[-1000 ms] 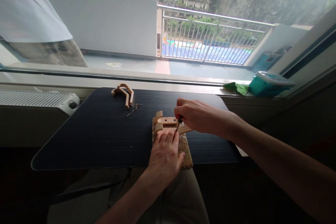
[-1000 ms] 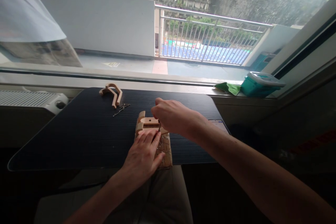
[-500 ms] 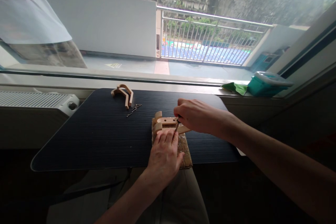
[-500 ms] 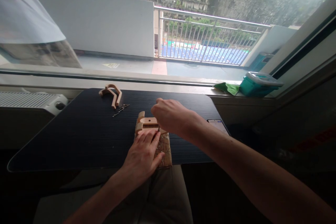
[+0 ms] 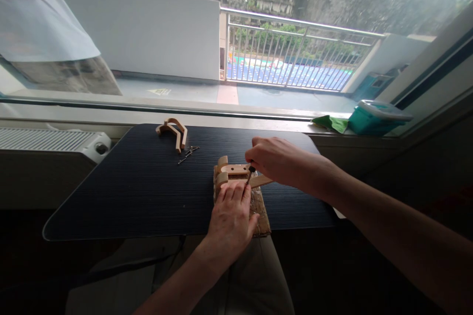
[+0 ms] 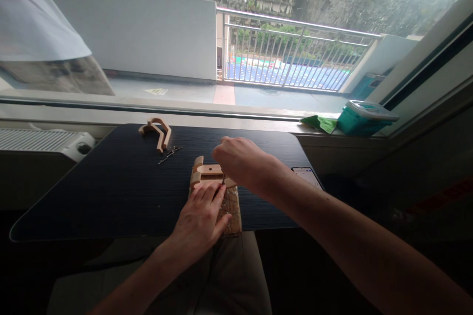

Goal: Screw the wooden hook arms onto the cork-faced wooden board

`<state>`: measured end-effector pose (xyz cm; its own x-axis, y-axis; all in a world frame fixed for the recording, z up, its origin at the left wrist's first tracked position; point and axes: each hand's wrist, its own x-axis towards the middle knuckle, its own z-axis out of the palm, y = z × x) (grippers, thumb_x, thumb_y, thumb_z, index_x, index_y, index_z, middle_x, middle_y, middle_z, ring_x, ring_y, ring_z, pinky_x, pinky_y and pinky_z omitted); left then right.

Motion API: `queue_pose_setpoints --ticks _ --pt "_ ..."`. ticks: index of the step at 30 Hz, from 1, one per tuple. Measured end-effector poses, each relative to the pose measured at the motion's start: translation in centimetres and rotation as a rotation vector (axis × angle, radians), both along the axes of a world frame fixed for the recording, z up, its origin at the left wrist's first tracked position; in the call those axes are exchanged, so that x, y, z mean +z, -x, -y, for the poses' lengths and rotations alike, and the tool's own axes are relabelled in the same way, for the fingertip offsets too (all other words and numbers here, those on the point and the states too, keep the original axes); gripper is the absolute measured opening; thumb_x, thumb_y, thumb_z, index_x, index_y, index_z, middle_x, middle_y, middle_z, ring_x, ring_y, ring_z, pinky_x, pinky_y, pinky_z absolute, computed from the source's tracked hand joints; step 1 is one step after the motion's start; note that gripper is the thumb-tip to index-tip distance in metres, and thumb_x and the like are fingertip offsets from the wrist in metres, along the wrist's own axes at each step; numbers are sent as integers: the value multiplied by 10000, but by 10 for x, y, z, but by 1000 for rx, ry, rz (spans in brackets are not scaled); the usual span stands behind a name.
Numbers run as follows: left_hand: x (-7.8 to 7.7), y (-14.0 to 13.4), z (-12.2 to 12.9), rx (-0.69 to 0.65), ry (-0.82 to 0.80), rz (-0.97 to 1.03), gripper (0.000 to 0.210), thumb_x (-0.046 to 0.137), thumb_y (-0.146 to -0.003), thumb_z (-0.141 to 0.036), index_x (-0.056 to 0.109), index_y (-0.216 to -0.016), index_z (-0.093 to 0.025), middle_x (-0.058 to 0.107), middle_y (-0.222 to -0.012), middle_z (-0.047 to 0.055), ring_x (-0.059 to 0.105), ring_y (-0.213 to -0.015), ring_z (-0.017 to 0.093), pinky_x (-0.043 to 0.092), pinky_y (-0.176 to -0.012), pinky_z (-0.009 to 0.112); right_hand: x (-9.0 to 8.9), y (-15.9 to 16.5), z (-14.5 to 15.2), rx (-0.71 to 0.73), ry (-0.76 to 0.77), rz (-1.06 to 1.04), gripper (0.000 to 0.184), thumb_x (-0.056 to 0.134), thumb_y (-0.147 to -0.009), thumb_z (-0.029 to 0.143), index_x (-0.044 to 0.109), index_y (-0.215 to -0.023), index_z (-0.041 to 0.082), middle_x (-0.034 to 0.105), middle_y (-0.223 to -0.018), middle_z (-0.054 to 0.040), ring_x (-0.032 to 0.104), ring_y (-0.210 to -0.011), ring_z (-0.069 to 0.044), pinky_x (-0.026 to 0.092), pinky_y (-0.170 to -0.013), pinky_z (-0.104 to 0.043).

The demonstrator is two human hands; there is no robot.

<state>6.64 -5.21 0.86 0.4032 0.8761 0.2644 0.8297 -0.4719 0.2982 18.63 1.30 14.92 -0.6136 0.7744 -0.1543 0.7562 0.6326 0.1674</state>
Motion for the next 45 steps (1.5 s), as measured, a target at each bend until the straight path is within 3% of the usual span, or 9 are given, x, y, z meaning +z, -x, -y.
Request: queue_pose_setpoints --ticks 8,18,23,33,45 --pt "2 0 0 2 30 -27 535 558 -774 -334 466 -1249 -105 456 -1310 135 371 -1235 279 237 -1092 455 -1 -4 0 37 28 -64 240 480 -793 91 659 -936 163 604 -907 -72 517 -641 -98 292 -540 -227" --pt "0 0 0 -4 5 -24 530 554 -775 -337 461 -1246 -114 458 -1294 133 374 -1227 285 242 -1081 462 6 -2 1 -32 29 39 196 481 -831 165 675 -828 138 644 -813 -89 553 -648 -136 292 -535 -246" --pt "0 0 0 -3 15 -33 540 552 -779 -342 457 -1255 -105 450 -1302 137 366 -1232 287 231 -1089 458 4 -4 0 -3 6 -26 215 508 -800 154 642 -969 154 656 -835 -76 570 -706 -149 308 -564 -244" --pt "-1 0 -1 -9 2 -35 543 552 -777 -342 463 -1256 -100 456 -1303 138 368 -1231 290 237 -1089 467 7 -3 0 -56 11 61 203 474 -838 219 658 -880 142 664 -755 -74 575 -649 -154 254 -503 -259" --pt "1 -1 -1 -8 14 -41 554 561 -770 -337 466 -1255 -86 456 -1299 146 372 -1225 295 233 -1089 465 12 -2 2 -65 19 67 216 474 -829 194 659 -936 164 671 -797 -74 573 -672 -152 254 -504 -260"
